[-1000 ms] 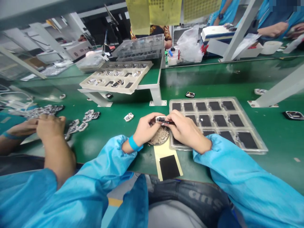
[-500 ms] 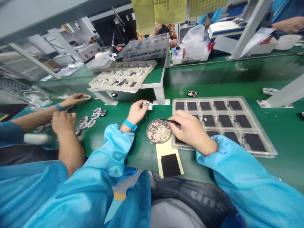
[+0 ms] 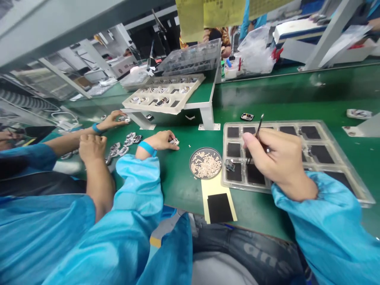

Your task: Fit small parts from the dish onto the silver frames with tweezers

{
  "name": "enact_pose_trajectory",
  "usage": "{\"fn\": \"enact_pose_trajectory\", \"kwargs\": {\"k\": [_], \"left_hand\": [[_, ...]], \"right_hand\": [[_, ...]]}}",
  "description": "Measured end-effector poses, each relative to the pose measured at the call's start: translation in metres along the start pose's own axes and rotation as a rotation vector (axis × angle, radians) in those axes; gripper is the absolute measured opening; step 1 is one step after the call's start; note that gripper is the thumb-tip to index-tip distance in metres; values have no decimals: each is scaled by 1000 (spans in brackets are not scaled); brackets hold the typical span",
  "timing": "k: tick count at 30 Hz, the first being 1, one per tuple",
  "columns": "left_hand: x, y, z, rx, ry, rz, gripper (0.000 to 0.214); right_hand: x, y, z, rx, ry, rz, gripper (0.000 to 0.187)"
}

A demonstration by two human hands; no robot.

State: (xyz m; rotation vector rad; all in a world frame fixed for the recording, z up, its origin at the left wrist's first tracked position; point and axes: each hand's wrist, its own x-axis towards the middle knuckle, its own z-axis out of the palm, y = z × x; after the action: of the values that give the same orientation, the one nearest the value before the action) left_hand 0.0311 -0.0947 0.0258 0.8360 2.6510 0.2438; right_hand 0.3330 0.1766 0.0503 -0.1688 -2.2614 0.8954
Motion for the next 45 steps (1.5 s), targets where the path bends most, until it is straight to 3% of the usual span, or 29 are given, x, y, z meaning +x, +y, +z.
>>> {"fn": "enact_pose_trajectory", "kwargs": {"k": [3, 7, 10, 13, 15, 19, 23, 30, 37, 40, 45], "left_hand": [[-3, 16, 9, 0, 36, 28, 39], [-12, 46, 21, -237, 198, 214, 41], [-23, 68, 32, -376, 323, 418, 48], [-31, 87, 44, -475, 354, 541, 43], [-34, 98, 52, -650, 311, 528, 40], [-42, 114, 64, -1110, 99, 403, 46], [-50, 125, 68, -1259, -43, 379, 40], [-57, 130, 67, -1237, -39, 347, 38], [-61, 131, 66, -1244, -44, 347, 42], [-61, 132, 66, -1255, -35, 351, 41], [-60, 132, 65, -1296, 52, 359, 44]], "right_hand": [[-1, -5, 6, 55, -60, 192, 37], [-1, -9, 20, 401, -230, 413, 36], [-2, -9, 26, 503, -321, 427, 34], [-2, -6, 28, 456, -289, 396, 31], [-2, -5, 28, 394, -240, 370, 30], [-3, -7, 30, 350, -143, 324, 26], [-4, -11, 31, 292, -47, 256, 18], [-4, -12, 32, 88, -27, 87, 12], [-4, -9, 36, 101, -79, 19, 10], [-6, -8, 39, 130, -108, 39, 9], [-4, -10, 36, 271, -170, 191, 15]]}}
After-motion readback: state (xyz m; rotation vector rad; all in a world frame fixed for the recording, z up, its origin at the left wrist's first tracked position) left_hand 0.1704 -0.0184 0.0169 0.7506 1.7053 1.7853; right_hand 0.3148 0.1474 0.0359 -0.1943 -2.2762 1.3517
